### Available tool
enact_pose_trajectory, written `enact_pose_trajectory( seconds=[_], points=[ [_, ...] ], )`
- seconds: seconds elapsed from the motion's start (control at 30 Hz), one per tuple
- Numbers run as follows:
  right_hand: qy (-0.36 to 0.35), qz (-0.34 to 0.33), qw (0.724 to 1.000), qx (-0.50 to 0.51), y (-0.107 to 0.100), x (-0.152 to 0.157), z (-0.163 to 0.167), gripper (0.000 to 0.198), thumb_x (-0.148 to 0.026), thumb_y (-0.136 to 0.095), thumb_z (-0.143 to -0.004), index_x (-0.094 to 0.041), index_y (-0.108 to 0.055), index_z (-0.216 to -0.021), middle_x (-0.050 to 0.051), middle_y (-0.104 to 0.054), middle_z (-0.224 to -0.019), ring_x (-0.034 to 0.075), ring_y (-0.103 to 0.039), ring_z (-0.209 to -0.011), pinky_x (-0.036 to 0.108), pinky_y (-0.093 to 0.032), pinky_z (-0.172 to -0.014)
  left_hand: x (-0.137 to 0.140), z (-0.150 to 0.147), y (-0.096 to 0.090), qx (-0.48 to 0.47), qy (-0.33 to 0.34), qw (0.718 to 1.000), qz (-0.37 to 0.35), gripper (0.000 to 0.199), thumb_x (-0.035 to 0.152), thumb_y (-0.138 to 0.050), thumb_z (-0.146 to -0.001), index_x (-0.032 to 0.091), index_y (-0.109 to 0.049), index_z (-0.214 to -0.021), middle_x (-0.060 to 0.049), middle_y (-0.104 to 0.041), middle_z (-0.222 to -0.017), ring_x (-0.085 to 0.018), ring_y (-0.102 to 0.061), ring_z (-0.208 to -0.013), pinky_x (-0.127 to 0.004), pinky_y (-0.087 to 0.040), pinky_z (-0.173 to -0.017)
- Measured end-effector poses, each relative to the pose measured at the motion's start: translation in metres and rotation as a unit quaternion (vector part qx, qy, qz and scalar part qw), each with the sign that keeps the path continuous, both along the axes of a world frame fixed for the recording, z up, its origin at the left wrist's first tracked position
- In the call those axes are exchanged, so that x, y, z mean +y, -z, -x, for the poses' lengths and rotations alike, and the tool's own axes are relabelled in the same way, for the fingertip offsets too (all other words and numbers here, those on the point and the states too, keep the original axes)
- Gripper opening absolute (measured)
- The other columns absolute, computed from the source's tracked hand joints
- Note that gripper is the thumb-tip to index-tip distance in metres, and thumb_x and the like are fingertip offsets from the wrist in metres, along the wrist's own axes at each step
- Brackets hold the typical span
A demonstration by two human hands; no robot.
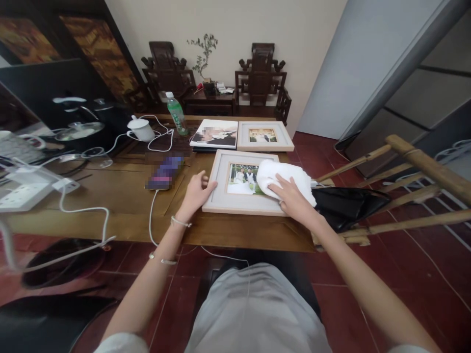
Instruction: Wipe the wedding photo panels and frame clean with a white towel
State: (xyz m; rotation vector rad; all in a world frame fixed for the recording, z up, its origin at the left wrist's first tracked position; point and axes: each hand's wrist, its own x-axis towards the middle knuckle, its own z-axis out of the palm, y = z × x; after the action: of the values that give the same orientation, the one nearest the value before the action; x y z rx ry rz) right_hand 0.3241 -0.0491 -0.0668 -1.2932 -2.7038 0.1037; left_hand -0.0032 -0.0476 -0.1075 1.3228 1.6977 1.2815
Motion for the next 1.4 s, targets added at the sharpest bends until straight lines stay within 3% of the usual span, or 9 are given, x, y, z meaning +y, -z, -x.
enact_pose_trajectory(
  seconds=[0.1, 0.2, 0.33, 0.5, 0.63, 0.8, 0.93, 1.23, 1.4],
  points=[
    [0.013, -0.012, 1.000, -0.006, 0.002, 0.000, 0.006, 0.078, 0.011, -0.038, -0.068, -0.012, -0.058, -0.140, 0.024, -0.048, -0.157, 0.038, -0.027, -0.156, 0.070, -0.026, -0.118, 0.009, -0.005, 0.005, 0.244, 0.066, 0.959, -0.129, 0.047, 0.009, -0.060, -0.082, 0.013, -0.062, -0.129, -0.021, -0.040, -0.154, -0.036, -0.046, -0.139, -0.060, -0.037, -0.119],
    [0.018, -0.023, 1.000, 0.000, 0.004, 0.001, 0.008, 0.074, 0.010, -0.040, -0.070, -0.011, -0.059, -0.138, 0.024, -0.050, -0.155, 0.037, -0.029, -0.155, 0.068, -0.027, -0.119, 0.021, -0.011, 0.013, 0.345, 0.159, 0.912, -0.154, 0.056, -0.002, -0.045, -0.080, 0.014, -0.062, -0.130, -0.018, -0.040, -0.159, -0.036, -0.034, -0.149, -0.063, -0.034, -0.122],
    [0.018, -0.043, 0.999, 0.011, 0.005, 0.003, 0.005, 0.074, 0.009, -0.041, -0.069, -0.011, -0.058, -0.139, 0.024, -0.051, -0.154, 0.037, -0.031, -0.154, 0.067, -0.028, -0.119, 0.034, -0.008, 0.023, 0.349, 0.201, 0.900, -0.165, 0.058, -0.001, -0.042, -0.081, 0.016, -0.061, -0.133, -0.014, -0.049, -0.155, -0.031, -0.035, -0.151, -0.058, -0.032, -0.126],
    [0.040, -0.117, 0.990, 0.075, -0.004, 0.024, 0.007, 0.070, 0.007, -0.041, -0.073, -0.013, -0.055, -0.138, 0.023, -0.060, -0.144, 0.034, -0.049, -0.142, 0.057, -0.042, -0.114, 0.038, -0.002, 0.031, 0.321, 0.182, 0.909, -0.194, 0.048, 0.006, -0.041, -0.090, 0.014, -0.063, -0.132, -0.017, -0.057, -0.148, -0.030, -0.042, -0.148, -0.058, -0.033, -0.125],
    [0.009, -0.196, 0.976, 0.098, -0.018, 0.062, 0.044, 0.068, 0.010, -0.034, -0.078, -0.016, -0.058, -0.136, 0.020, -0.052, -0.154, 0.032, -0.040, -0.149, 0.058, -0.035, -0.119, 0.040, 0.000, 0.034, 0.317, 0.180, 0.909, -0.202, 0.049, 0.004, -0.043, -0.088, 0.015, -0.063, -0.131, -0.016, -0.058, -0.147, -0.029, -0.043, -0.148, -0.057, -0.035, -0.124],
    [-0.117, -0.171, 0.978, -0.003, -0.024, 0.101, 0.114, 0.048, -0.001, -0.037, -0.097, -0.019, -0.062, -0.135, 0.016, -0.056, -0.152, 0.029, -0.041, -0.148, 0.054, -0.028, -0.123, 0.039, 0.003, 0.030, 0.325, 0.193, 0.902, -0.206, 0.058, -0.001, -0.042, -0.080, 0.013, -0.063, -0.132, -0.016, -0.060, -0.146, -0.029, -0.043, -0.149, -0.056, -0.033, -0.125],
    [-0.110, -0.117, 0.984, -0.080, -0.021, 0.110, 0.135, 0.046, -0.002, -0.039, -0.099, -0.020, -0.064, -0.134, 0.013, -0.062, -0.145, 0.024, -0.045, -0.145, 0.047, -0.028, -0.120, 0.038, 0.003, 0.027, 0.332, 0.195, 0.900, -0.203, 0.059, -0.001, -0.042, -0.079, 0.015, -0.065, -0.131, -0.013, -0.063, -0.143, -0.029, -0.044, -0.148, -0.056, -0.034, -0.125],
    [0.005, -0.100, 0.987, -0.127, -0.032, 0.111, 0.050, 0.054, 0.007, -0.036, -0.088, -0.013, -0.072, -0.122, 0.019, -0.072, -0.114, 0.031, -0.065, -0.109, 0.045, -0.038, -0.099, 0.038, -0.002, 0.026, 0.299, 0.183, 0.920, -0.177, 0.058, -0.002, -0.043, -0.077, 0.015, -0.067, -0.127, -0.012, -0.065, -0.141, -0.029, -0.045, -0.148, -0.056, -0.035, -0.125],
    [0.022, -0.098, 0.984, -0.144, -0.031, 0.076, 0.013, 0.059, 0.010, -0.038, -0.079, -0.013, -0.071, -0.123, 0.020, -0.070, -0.120, 0.031, -0.064, -0.111, 0.044, -0.039, -0.099, 0.037, -0.004, 0.028, 0.303, 0.174, 0.921, -0.171, 0.061, -0.002, -0.043, -0.077, 0.014, -0.064, -0.132, -0.014, -0.062, -0.144, -0.030, -0.043, -0.149, -0.057, -0.033, -0.126]
  ],
)
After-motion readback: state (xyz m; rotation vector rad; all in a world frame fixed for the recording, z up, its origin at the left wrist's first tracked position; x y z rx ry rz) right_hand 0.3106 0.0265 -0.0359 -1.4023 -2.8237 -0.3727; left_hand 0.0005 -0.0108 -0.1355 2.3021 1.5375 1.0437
